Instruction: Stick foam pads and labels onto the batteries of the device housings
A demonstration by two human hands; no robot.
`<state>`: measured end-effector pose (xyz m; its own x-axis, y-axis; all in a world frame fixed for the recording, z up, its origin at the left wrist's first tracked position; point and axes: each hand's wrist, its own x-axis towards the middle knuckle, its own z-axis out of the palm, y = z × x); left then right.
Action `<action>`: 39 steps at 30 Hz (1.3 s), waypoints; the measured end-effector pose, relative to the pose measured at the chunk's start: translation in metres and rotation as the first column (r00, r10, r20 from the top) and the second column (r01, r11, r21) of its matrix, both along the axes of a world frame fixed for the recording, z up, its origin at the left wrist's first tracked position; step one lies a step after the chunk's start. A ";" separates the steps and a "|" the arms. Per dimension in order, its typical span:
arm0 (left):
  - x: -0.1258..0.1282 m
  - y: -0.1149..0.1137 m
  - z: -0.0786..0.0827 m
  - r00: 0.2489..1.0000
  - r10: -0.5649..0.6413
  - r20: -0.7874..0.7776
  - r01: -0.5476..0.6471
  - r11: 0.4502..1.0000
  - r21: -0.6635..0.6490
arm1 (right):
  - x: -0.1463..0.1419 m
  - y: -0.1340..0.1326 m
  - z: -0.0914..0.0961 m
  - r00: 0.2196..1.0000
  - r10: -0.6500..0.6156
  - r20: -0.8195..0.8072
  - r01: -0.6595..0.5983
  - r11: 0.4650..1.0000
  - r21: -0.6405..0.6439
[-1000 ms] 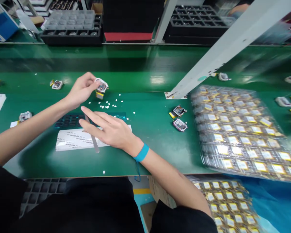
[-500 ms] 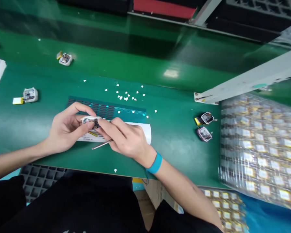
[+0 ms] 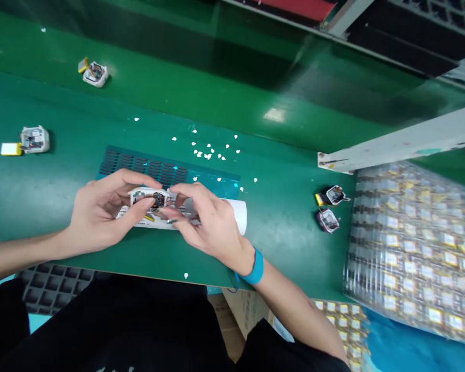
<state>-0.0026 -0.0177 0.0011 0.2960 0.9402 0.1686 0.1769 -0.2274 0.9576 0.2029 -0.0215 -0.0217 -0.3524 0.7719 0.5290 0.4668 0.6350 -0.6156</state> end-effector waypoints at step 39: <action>0.001 -0.008 -0.012 0.987 -0.156 -0.043 0.149 0.980 -0.133 | 0.019 -0.012 0.009 0.908 -0.050 0.416 -0.102 0.937 0.335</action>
